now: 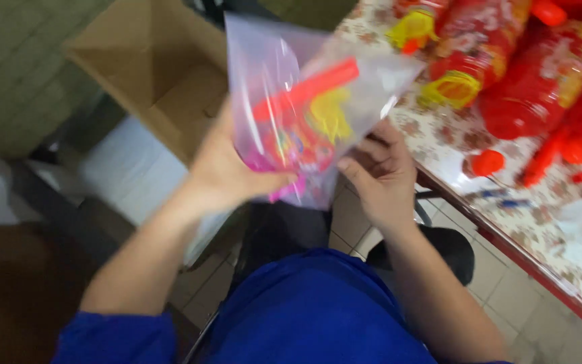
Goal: Assembling small decorative lanterns by inserting batteries and then packing them into plastic bags.
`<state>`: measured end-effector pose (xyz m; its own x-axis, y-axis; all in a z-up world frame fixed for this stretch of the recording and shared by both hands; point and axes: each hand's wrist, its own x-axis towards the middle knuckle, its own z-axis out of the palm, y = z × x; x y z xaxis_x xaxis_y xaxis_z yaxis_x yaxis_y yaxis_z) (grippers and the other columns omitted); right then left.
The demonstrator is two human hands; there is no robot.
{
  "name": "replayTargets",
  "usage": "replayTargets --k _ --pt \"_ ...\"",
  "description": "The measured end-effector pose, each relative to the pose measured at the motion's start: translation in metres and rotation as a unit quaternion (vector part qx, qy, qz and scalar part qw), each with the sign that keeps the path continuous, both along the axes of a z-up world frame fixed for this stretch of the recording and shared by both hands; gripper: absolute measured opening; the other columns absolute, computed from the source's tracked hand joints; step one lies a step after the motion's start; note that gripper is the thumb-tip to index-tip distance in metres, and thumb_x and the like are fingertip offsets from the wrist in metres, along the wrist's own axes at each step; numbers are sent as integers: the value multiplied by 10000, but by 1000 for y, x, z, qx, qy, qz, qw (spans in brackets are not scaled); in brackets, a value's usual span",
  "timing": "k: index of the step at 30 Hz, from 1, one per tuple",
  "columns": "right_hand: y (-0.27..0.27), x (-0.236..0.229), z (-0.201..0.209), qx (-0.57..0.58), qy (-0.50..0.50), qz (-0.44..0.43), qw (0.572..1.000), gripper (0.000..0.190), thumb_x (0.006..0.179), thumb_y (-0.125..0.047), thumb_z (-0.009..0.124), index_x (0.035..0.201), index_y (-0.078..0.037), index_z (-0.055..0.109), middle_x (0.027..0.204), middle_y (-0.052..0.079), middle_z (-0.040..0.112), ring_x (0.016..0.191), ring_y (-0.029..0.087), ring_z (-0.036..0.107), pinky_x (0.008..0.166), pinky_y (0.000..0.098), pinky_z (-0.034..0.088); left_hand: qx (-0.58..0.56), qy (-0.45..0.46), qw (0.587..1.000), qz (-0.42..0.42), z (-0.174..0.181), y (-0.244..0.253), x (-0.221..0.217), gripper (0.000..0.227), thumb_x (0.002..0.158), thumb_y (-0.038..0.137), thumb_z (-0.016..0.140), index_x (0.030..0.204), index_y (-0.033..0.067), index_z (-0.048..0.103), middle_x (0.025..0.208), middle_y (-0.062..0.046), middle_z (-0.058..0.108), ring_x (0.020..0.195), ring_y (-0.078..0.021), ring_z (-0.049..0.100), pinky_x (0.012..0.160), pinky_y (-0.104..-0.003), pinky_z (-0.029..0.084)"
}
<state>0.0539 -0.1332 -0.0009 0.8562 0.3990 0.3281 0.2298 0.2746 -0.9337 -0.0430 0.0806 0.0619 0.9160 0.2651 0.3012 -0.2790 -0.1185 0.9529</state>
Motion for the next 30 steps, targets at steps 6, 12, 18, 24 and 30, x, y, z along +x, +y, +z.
replayTargets --k 6,12,18,24,30 --pt "-19 40 22 -222 -199 -74 952 402 1077 47 713 1420 -76 541 1239 130 681 1084 231 716 797 292 591 278 39 950 137 48 108 -13 806 747 316 960 1319 67 451 1292 -110 630 1159 -241 650 927 -387 518" --pt "-48 68 9 -291 -257 -49 920 350 1135 210 584 1465 116 509 1259 293 645 1056 343 678 886 401 614 165 317 923 141 22 192 16 637 662 259 878 1236 152 620 1245 2 718 1089 -117 724 846 -263 608" --pt "-55 68 -19 -272 -190 -126 935 300 1167 198 548 1433 60 533 1202 273 651 911 328 686 886 419 619 225 434 850 196 -43 242 58 780 632 265 952 1281 121 544 1244 -65 634 1132 -251 656 906 -369 569" --pt "-60 76 -27 -281 -226 -120 925 269 1186 206 572 1435 113 532 1195 323 635 999 393 692 883 450 623 230 473 839 143 -42 236 67 973 635 227 931 1451 111 413 1299 -101 645 1042 -275 688 800 -410 578" --pt "-58 75 -25 -284 -143 -139 938 261 1195 162 539 1438 65 552 1189 276 647 858 313 666 804 402 624 333 615 712 68 3 220 53 901 680 313 928 1370 26 424 1321 -242 587 1062 -424 663 805 -540 546"
